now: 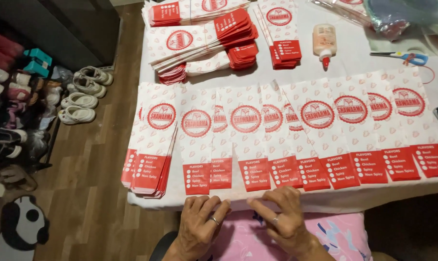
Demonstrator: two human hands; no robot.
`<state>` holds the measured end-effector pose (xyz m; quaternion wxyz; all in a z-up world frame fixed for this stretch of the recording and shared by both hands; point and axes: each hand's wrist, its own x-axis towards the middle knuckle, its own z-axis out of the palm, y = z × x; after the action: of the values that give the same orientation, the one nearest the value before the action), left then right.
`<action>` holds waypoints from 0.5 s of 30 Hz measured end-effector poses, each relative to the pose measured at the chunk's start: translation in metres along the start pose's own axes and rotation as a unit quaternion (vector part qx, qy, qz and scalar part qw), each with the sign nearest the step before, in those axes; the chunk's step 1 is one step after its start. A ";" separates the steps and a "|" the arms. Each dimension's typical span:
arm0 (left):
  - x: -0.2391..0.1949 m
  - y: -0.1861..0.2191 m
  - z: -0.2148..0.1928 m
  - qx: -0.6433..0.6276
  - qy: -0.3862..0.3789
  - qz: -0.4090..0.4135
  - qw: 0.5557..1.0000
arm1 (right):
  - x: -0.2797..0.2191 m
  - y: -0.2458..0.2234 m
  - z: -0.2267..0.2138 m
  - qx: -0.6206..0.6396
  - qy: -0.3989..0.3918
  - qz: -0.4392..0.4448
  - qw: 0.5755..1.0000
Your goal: Applying glue to the edges of paper bags and folding them to assemble the packaging.
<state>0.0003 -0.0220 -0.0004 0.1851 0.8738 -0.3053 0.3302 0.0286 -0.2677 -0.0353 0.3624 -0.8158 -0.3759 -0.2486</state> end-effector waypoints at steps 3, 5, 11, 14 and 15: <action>-0.011 -0.006 0.013 0.025 0.022 0.017 0.999 | 0.004 0.003 0.004 -0.079 0.004 -0.017 0.997; -0.023 -0.014 0.023 0.027 -0.014 0.023 0.999 | -0.001 0.014 0.007 -0.101 0.017 -0.018 0.995; -0.025 -0.014 0.013 0.038 -0.012 -0.012 0.999 | -0.004 0.014 -0.036 -0.069 0.048 0.081 0.993; -0.047 -0.028 0.013 0.053 -0.010 -0.118 0.991 | -0.005 0.039 -0.082 -0.121 0.123 0.177 0.969; -0.023 -0.027 0.006 0.049 -0.009 -0.115 0.992 | -0.004 0.057 -0.099 -0.125 0.124 0.179 0.968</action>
<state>0.0068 0.0050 -0.0237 0.1758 0.9141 -0.1879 0.3133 0.0581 -0.3721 0.0000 0.3398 -0.8713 -0.1417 -0.3243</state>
